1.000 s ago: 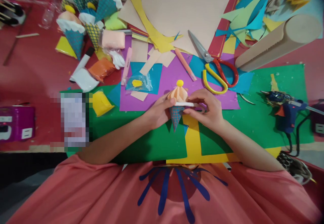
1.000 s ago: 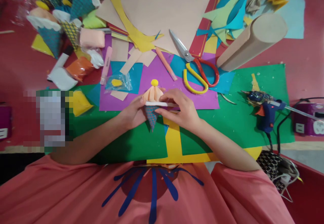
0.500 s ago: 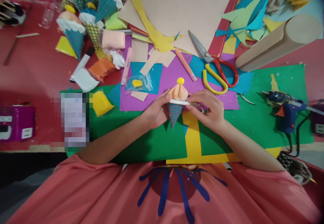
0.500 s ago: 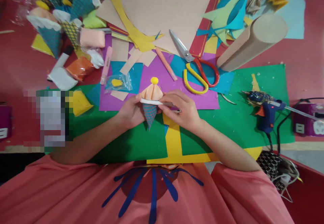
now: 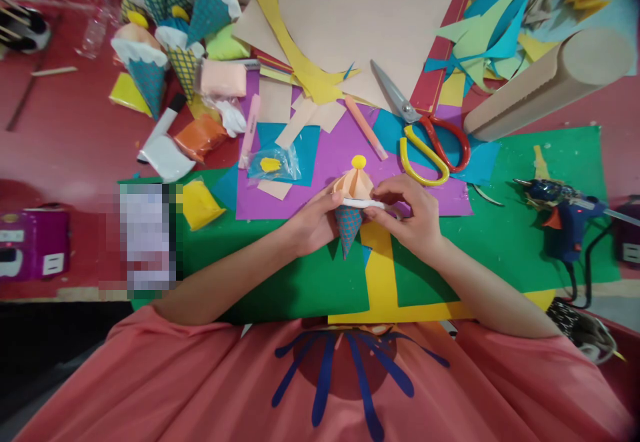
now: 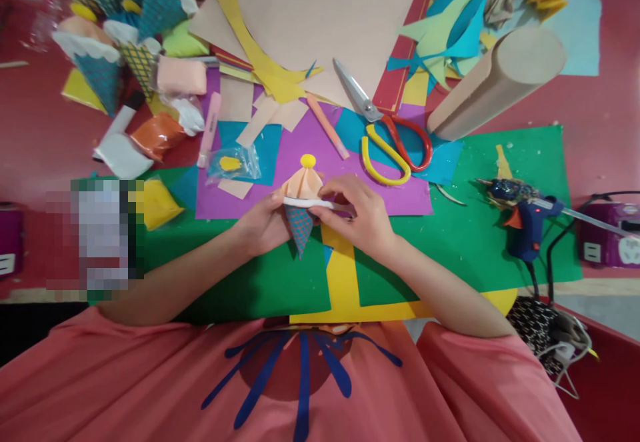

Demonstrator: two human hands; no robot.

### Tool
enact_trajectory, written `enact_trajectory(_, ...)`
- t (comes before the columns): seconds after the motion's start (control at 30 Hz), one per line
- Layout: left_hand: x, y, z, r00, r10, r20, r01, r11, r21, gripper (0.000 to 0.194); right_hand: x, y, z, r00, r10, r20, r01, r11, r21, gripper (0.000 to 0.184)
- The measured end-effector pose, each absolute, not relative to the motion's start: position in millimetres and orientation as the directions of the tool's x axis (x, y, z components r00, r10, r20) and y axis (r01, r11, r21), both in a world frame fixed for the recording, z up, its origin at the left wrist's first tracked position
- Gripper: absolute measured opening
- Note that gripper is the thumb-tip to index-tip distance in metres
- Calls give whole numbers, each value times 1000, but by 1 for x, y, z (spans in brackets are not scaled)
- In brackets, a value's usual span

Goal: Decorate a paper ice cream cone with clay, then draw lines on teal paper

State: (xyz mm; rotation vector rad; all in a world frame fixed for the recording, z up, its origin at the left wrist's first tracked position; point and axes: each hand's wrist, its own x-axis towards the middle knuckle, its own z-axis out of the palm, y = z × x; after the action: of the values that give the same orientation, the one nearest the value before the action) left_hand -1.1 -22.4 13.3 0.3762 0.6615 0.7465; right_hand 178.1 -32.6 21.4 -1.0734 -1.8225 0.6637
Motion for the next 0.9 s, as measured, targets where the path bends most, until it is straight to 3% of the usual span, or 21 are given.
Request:
enact_trajectory(0.17,0,-19,16,543,726,-422,-517,685,513,49,178,-33,24,-198,930,311,351,363,-863,21)
enact_trajectory(0.47,-4,-15,14,578,641,-505,-505,767,395,35,179,-31,23,-248,842,480,343,540,-769,7)
enact_trajectory(0.9,3,-18,19,576,623,-529,-483,782,395,39,180,-29,17,-262,783,565,404,620,-672,11)
